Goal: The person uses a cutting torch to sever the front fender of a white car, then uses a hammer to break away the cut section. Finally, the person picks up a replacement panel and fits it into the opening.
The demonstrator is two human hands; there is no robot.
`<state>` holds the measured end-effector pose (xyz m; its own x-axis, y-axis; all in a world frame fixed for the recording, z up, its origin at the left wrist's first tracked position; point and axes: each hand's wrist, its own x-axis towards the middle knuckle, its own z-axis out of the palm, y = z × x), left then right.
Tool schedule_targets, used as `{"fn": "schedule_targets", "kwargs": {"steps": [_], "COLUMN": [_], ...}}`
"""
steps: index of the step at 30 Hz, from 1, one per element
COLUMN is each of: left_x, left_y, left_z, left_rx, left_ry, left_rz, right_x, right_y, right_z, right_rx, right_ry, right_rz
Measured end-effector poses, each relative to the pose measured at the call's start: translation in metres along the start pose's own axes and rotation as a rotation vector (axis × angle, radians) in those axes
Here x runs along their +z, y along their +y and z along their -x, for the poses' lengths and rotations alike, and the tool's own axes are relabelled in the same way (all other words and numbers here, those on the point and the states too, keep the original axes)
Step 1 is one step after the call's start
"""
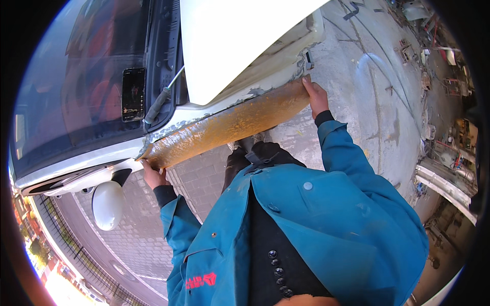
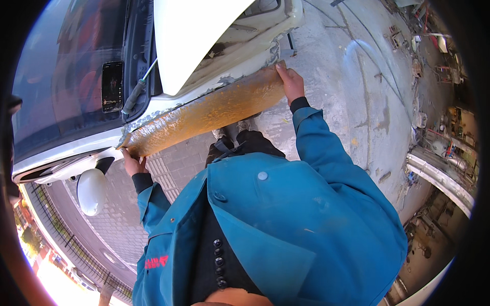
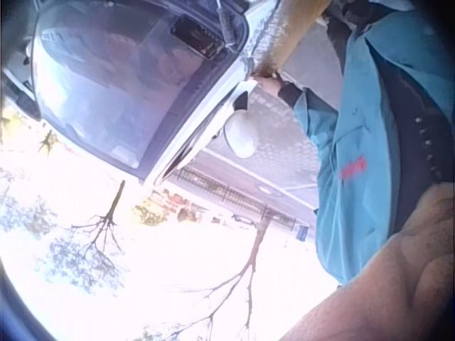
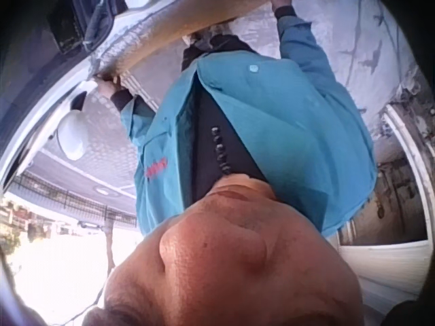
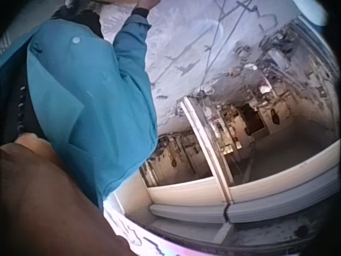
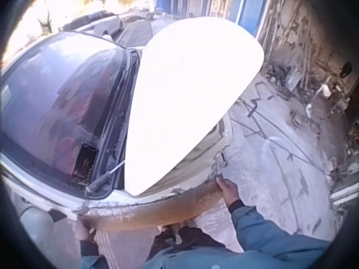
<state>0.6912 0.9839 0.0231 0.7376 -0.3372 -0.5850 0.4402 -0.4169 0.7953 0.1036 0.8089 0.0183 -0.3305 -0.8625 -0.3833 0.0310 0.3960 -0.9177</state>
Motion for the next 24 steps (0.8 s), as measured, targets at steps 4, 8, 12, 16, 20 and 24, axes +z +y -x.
{"fn": "schedule_targets", "kwargs": {"steps": [4, 8, 12, 16, 20, 24], "left_x": [-0.001, 0.0, 0.002, 0.003, 0.003, 0.002], "left_y": [0.001, 0.002, 0.004, 0.006, 0.006, 0.005], "left_z": [-0.002, -0.001, 0.003, 0.005, 0.005, 0.004], "left_rx": [0.008, -0.013, -0.009, -0.008, 0.0, -0.003], "left_ry": [0.001, 0.013, 0.036, 0.032, 0.034, 0.03], "left_rz": [-0.037, -0.037, -0.042, -0.049, -0.056, -0.027], "right_x": [-0.001, -0.002, -0.003, -0.002, -0.002, -0.003], "right_y": [0.0, 0.003, 0.002, 0.001, 0.003, 0.01], "right_z": [0.0, -0.001, 0.0, -0.001, -0.002, 0.001], "right_rx": [-0.002, 0.026, 0.024, 0.049, 0.049, 0.039], "right_ry": [0.007, 0.006, -0.015, -0.029, -0.037, 0.0], "right_rz": [0.016, -0.003, -0.015, -0.042, -0.052, -0.001]}}
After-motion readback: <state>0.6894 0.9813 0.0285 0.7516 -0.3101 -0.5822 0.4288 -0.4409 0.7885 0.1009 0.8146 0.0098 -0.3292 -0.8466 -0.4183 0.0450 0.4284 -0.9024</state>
